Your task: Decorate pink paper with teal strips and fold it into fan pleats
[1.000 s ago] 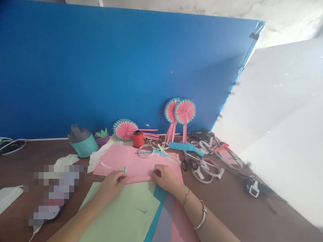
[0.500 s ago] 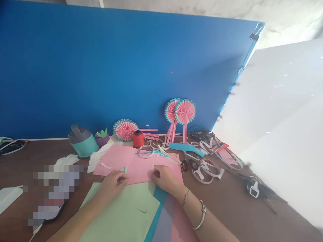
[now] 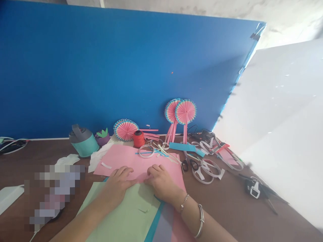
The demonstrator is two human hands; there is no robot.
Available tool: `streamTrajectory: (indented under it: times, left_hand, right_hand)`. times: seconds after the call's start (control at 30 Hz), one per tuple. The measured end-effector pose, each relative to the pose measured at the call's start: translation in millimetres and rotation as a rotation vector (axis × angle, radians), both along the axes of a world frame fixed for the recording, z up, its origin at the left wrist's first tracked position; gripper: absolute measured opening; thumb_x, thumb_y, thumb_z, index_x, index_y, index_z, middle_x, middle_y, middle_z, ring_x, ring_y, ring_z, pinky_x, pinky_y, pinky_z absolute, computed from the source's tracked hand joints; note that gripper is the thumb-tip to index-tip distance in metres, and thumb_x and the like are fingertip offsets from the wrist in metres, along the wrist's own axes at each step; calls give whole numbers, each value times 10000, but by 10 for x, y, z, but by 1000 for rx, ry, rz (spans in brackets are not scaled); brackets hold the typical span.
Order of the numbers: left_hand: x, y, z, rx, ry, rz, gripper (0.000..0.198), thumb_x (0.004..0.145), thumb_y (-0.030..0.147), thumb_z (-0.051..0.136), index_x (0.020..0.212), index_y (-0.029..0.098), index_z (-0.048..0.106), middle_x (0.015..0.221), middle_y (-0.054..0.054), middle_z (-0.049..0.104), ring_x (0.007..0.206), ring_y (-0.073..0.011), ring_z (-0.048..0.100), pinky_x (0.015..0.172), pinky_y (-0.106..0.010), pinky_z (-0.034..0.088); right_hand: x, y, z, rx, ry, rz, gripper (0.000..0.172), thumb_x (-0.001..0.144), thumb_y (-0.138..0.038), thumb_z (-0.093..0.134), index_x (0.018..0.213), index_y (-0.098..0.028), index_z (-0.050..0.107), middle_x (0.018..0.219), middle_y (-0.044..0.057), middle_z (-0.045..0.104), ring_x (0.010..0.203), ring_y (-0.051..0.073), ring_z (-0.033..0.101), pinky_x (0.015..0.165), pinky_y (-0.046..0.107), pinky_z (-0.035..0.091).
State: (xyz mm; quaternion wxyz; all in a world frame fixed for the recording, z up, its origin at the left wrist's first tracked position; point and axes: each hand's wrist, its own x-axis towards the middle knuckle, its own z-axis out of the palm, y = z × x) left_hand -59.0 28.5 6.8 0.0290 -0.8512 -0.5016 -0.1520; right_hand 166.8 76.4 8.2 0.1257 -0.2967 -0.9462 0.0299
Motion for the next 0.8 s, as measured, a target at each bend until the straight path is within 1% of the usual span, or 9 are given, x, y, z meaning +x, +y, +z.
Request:
streamTrajectory:
  times: [0.1,0.23,0.4,0.5,0.57,0.63,0.7,0.77,0.8]
  left_hand:
    - [-92,7,58,-21,-15,50,480,714,-65,454,861,288,744,1090,-69,622,1074,-255,481,822,-394,396]
    - [-210,38,31,-92,-106,73,498,682,-73,427,763,300,747,1031,-41,638,1021,-239,514,792,-381,405]
    - [-261,81,-40,102,-425,210,497,696,-3,366,1011,227,675,1064,-71,602,1047,-221,521,873,-375,425]
    - [-241,58,10,170,-636,330,299,753,131,400,943,177,627,935,-72,617,932,-216,557,817,-339,450]
    - [-187,24,62,3,-718,337,212,806,263,420,780,180,614,754,-39,610,750,-191,564,698,-295,457]
    - [-96,-8,107,-287,-779,295,316,835,384,421,690,179,613,622,-13,575,626,-168,535,598,-264,434]
    - [16,-29,134,-514,-877,227,353,824,458,452,773,168,648,642,-15,597,649,-176,549,601,-260,437]
    - [120,-37,130,-578,-994,143,354,795,486,504,866,168,641,728,-20,630,713,-185,566,653,-264,451]
    - [159,-37,114,-561,-1038,161,354,787,498,511,835,168,631,710,-14,619,695,-179,558,643,-260,446]
  right_hand:
    - [69,9,74,-21,1,-67,286,691,-46,534,820,-230,711,980,53,601,914,197,468,735,340,292]
    - [124,4,133,-24,1,-71,197,738,-85,536,793,-207,680,930,47,617,889,190,478,732,338,293]
    - [108,19,98,4,14,-110,155,788,-109,512,840,-179,640,794,53,609,809,188,491,688,327,305]
    - [97,30,80,1,203,-126,197,774,-97,504,872,-197,643,789,45,621,815,189,509,710,320,332]
    - [82,15,82,-5,353,-136,205,772,-92,490,869,-201,634,810,46,630,816,186,519,725,316,356]
    - [49,-25,91,-17,454,-112,200,781,-95,483,881,-201,620,829,47,631,810,182,524,729,314,379]
    - [2,-81,98,-19,491,-59,195,800,-108,482,914,-203,608,836,47,627,811,181,521,731,315,394]
    - [-52,-137,106,0,462,-12,198,817,-120,484,952,-205,602,847,51,621,821,184,513,728,320,399]
    - [-77,-160,111,12,430,1,198,829,-125,483,964,-206,602,850,53,619,824,186,510,725,323,398]
